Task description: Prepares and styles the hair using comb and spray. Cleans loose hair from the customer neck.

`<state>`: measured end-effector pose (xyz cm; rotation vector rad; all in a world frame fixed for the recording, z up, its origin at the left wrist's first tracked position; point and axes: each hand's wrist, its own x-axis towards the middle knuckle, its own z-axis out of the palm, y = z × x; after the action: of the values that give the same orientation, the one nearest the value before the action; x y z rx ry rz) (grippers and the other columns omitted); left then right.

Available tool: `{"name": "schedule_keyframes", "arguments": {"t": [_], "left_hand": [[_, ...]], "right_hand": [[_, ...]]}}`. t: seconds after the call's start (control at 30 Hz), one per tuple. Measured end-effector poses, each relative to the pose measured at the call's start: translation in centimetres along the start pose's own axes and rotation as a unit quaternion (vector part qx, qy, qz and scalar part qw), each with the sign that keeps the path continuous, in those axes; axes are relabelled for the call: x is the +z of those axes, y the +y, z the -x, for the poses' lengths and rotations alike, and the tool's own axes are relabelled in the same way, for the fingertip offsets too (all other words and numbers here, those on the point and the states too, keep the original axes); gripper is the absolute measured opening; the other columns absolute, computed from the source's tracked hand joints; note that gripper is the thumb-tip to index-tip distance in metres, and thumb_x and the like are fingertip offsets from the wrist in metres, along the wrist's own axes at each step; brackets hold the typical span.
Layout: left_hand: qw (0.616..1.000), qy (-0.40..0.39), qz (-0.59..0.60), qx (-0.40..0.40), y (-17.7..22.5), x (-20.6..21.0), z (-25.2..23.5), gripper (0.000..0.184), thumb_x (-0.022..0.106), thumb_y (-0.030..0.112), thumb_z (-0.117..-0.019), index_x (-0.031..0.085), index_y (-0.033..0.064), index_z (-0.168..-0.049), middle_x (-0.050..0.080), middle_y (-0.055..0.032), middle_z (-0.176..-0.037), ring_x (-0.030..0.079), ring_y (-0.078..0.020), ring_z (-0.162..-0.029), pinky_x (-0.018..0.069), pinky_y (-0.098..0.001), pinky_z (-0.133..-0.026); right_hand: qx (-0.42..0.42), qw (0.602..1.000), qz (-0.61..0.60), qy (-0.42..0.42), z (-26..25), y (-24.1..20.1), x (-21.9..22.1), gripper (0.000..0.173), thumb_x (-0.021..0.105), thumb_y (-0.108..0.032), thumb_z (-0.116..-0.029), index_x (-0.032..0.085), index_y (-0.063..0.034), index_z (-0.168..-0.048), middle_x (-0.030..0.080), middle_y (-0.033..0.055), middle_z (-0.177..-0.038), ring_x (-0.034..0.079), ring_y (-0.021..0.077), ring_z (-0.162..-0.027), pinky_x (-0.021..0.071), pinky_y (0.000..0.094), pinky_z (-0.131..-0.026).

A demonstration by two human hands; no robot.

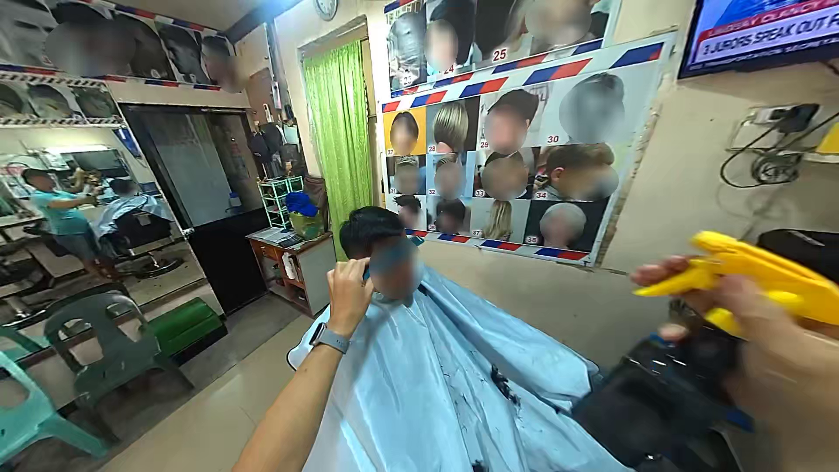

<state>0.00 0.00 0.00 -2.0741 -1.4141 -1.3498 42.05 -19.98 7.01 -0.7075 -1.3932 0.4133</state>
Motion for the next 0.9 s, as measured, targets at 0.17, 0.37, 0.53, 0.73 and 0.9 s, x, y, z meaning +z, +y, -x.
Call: {"name": "schedule_keyframes", "arguments": {"t": [0.17,0.37,0.53,0.73,0.9], "left_hand": [[0.989,0.083,0.019,-0.120,-2.2,-2.3,-3.7,0.037,0.061,0.038,-0.1028,0.070,0.0112,-0.127,0.070,-0.0130,-0.120,0.062,-0.0365,-0.114,0.0434,-0.0642,-0.100],[0.996,0.072,-0.020,-0.048,1.0,-0.8,-1.4,0.033,0.066,0.035,-0.0991,0.074,0.0117,-0.121,0.073,-0.0094,-0.112,0.064,-0.0318,-0.115,0.0427,-0.0631,-0.102],[0.993,0.056,-0.105,-0.029,1.0,1.0,-3.1,0.028,0.067,0.037,-0.0977,0.077,0.0200,-0.117,0.074,-0.0023,-0.106,0.063,-0.0273,-0.115,0.0398,-0.0611,-0.103],[0.984,0.113,-0.106,-0.085,2.5,-0.3,-3.3,0.034,0.066,0.036,-0.0989,0.073,0.0128,-0.122,0.072,-0.0083,-0.112,0.062,-0.0307,-0.116,0.0398,-0.0621,-0.103],[0.981,0.072,-0.177,0.001,1.7,0.6,-4.3,0.029,0.065,0.038,-0.0990,0.076,0.0177,-0.117,0.074,-0.0048,-0.106,0.064,-0.0279,-0.114,0.0419,-0.0610,-0.101]], "right_hand": [[0.067,0.995,-0.020,-0.068,-5.9,5.3,6.9,0.040,0.062,-0.037,-0.0990,0.064,-0.0125,-0.131,0.076,0.0037,-0.111,0.075,0.0176,-0.087,0.0636,0.0300,-0.063],[0.151,0.977,-0.052,-0.140,-12.9,12.2,14.0,0.035,0.055,-0.036,-0.1065,0.066,-0.0116,-0.129,0.077,0.0056,-0.103,0.075,0.0192,-0.084,0.0618,0.0338,-0.064],[0.149,0.971,-0.038,-0.183,-16.5,16.1,18.7,0.037,0.057,-0.040,-0.1057,0.069,-0.0113,-0.125,0.078,0.0045,-0.100,0.075,0.0188,-0.081,0.0612,0.0376,-0.063],[0.144,0.970,-0.018,-0.196,-17.8,17.7,20.8,0.034,0.060,-0.041,-0.1039,0.073,-0.0113,-0.115,0.076,0.0024,-0.089,0.072,0.0154,-0.071,0.0603,0.0384,-0.061],[0.148,0.974,0.001,-0.174,-17.7,17.6,20.8,0.035,0.061,-0.043,-0.1022,0.075,-0.0113,-0.105,0.075,0.0022,-0.084,0.071,0.0156,-0.068,0.0604,0.0399,-0.061]]}}
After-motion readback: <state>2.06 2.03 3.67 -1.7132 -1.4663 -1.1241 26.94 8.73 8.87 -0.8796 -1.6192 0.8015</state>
